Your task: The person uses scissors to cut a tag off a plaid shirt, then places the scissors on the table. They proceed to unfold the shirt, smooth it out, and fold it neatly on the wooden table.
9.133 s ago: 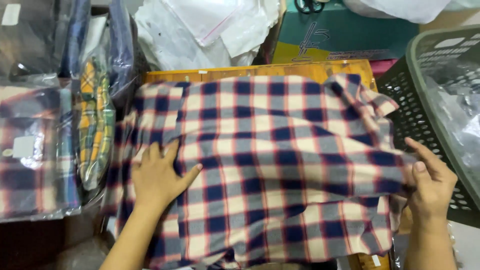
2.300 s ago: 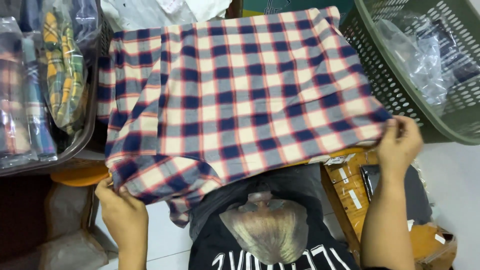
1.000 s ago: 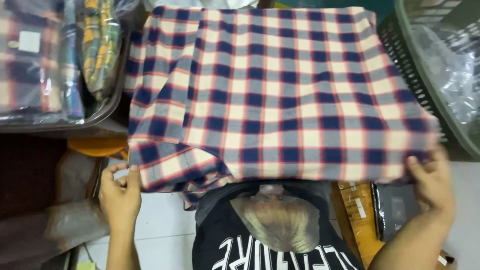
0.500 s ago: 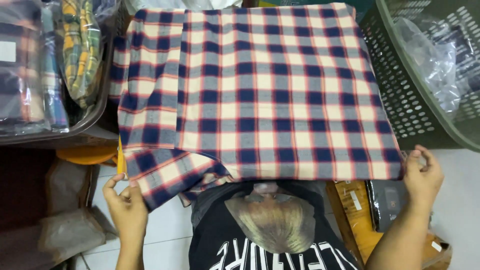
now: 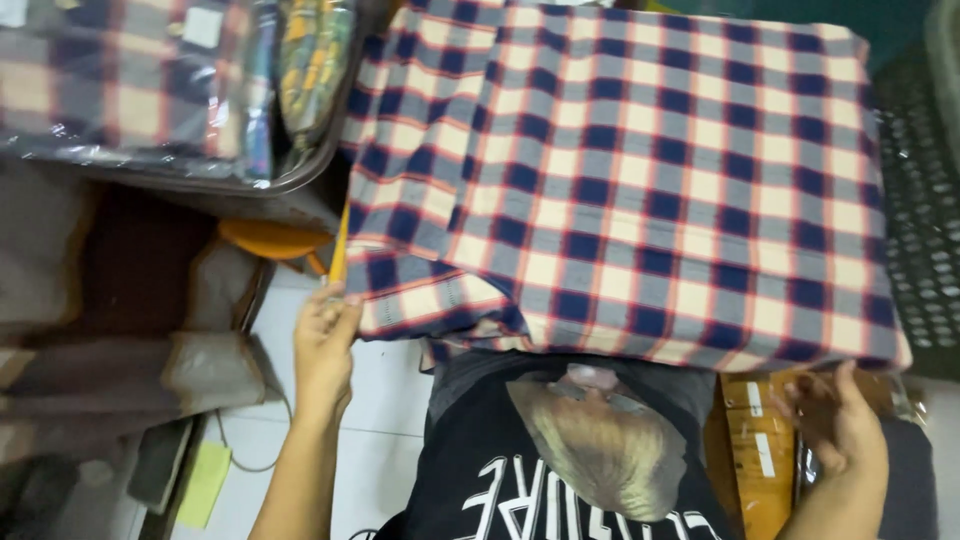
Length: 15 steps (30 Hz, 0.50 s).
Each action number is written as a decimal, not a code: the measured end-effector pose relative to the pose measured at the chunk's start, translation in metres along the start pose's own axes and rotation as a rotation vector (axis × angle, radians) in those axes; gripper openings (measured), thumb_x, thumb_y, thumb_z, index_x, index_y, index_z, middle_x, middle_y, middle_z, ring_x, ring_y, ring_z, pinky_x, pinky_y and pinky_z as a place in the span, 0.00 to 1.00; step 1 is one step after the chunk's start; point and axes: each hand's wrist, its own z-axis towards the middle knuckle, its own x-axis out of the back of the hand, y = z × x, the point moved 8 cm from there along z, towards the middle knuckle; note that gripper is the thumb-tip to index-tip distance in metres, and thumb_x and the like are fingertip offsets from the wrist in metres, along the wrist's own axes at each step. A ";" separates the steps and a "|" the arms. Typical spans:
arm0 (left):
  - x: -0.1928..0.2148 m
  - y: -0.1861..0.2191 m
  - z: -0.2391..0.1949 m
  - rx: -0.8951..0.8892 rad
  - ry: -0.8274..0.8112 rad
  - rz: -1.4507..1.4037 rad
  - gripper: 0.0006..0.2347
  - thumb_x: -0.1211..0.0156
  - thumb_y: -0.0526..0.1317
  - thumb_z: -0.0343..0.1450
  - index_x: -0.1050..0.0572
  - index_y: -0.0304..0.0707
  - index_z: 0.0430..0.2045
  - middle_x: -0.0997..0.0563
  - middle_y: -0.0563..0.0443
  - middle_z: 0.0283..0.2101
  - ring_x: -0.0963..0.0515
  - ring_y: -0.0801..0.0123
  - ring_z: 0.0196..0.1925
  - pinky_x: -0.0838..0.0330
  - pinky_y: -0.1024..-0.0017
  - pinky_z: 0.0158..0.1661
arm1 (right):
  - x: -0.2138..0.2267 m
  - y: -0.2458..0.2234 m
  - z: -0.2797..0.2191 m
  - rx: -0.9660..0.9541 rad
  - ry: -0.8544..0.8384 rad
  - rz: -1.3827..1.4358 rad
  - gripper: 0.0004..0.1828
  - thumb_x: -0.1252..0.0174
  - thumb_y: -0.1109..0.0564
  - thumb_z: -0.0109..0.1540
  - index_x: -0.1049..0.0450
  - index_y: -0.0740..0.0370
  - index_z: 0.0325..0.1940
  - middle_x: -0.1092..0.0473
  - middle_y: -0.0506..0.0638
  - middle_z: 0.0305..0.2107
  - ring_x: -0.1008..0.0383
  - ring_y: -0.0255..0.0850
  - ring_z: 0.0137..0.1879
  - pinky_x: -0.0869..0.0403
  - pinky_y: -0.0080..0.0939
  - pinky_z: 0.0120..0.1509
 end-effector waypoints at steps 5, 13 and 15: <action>-0.015 0.001 -0.017 -0.169 -0.141 0.355 0.06 0.51 0.33 0.63 0.36 0.42 0.30 0.31 0.58 0.19 0.36 0.82 0.18 0.43 0.83 0.22 | -0.043 -0.021 -0.020 0.108 -0.080 -0.115 0.44 0.67 0.23 0.48 0.51 0.42 0.62 0.47 0.41 0.56 0.49 0.37 0.61 0.44 0.47 0.50; -0.023 0.071 -0.032 -0.171 -0.026 1.224 0.15 0.56 0.57 0.61 0.38 0.46 0.15 0.29 0.58 0.14 0.27 0.59 0.21 0.37 0.63 0.26 | 0.040 0.030 0.024 0.035 0.024 0.090 0.21 0.50 0.37 0.66 0.42 0.45 0.23 0.45 0.37 0.17 0.39 0.33 0.30 0.34 0.50 0.53; -0.035 0.102 -0.027 -0.487 0.076 1.196 0.13 0.51 0.51 0.62 0.38 0.45 0.14 0.31 0.56 0.16 0.29 0.58 0.21 0.40 0.62 0.24 | 0.034 0.034 0.028 0.022 0.007 0.103 0.15 0.48 0.35 0.60 0.38 0.44 0.34 0.40 0.36 0.27 0.37 0.34 0.40 0.35 0.50 0.55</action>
